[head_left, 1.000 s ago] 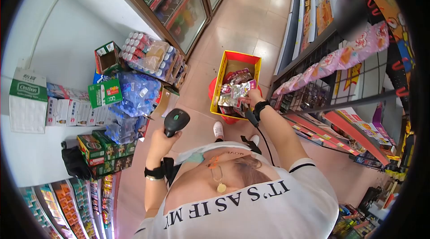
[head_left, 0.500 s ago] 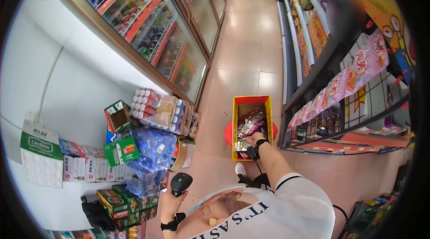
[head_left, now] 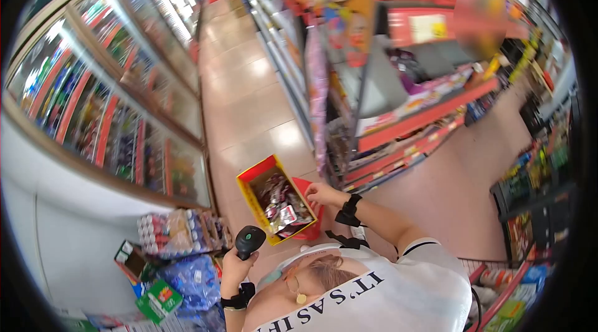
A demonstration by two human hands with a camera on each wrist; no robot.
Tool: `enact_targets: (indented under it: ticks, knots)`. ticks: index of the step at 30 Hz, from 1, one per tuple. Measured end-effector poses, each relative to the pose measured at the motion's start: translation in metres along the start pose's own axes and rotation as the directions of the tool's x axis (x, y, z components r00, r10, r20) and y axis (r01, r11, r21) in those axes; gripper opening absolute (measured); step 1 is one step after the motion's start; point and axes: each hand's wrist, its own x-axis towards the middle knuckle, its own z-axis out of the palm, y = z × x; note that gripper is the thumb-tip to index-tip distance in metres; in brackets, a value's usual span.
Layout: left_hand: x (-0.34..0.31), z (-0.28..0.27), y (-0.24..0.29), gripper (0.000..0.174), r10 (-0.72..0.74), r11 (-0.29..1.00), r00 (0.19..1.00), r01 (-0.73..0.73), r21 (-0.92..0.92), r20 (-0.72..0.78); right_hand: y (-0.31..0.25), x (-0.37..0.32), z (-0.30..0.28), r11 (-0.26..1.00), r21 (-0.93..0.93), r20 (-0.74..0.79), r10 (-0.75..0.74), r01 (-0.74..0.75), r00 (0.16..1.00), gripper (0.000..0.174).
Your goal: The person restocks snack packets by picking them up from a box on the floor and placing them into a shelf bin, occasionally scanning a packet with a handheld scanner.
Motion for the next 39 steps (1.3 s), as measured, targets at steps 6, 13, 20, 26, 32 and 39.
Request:
enact_targets:
  ticks: [6, 13, 20, 26, 32, 39]
  knots:
    - [0.031, 0.049, 0.087, 0.028, 0.164, 0.984, 0.957, -0.176, 0.031, 0.238, -0.101, -0.14, -0.087, 0.944, -0.045, -0.096, -0.33, 0.327, 0.939, 0.017]
    - [0.041, 0.107, 0.139, 0.035, 0.3, 0.953, 0.898, -0.297, -0.06, 0.322, -0.19, -0.262, -0.172, 0.712, -0.435, -0.457, -0.702, 0.551, 0.546, 0.012]
    - [0.04, 0.139, 0.16, 0.033, 0.28, 0.956, 0.918, -0.293, 0.004, 0.282, -0.237, -0.251, -0.259, 0.331, -0.94, -0.305, -0.925, 0.086, 0.224, 0.015]
    - [0.034, 0.151, 0.175, 0.028, 0.246, 0.969, 0.944, -0.238, -0.059, 0.218, -0.248, -0.211, -0.307, 0.2, -0.964, -0.258, -0.561, -0.174, 0.787, 0.024]
    - [0.034, 0.163, 0.183, 0.025, 0.293, 0.956, 0.935, -0.288, -0.056, 0.2, -0.259, -0.212, -0.314, 0.447, -0.885, -0.291, -0.312, -0.131, 0.904, 0.028]
    - [0.029, 0.173, 0.201, 0.023, 0.304, 0.952, 0.908, -0.299, -0.062, 0.287, -0.251, -0.224, -0.306, 0.323, -0.929, -0.362, -0.697, -0.179, 0.619, 0.024]
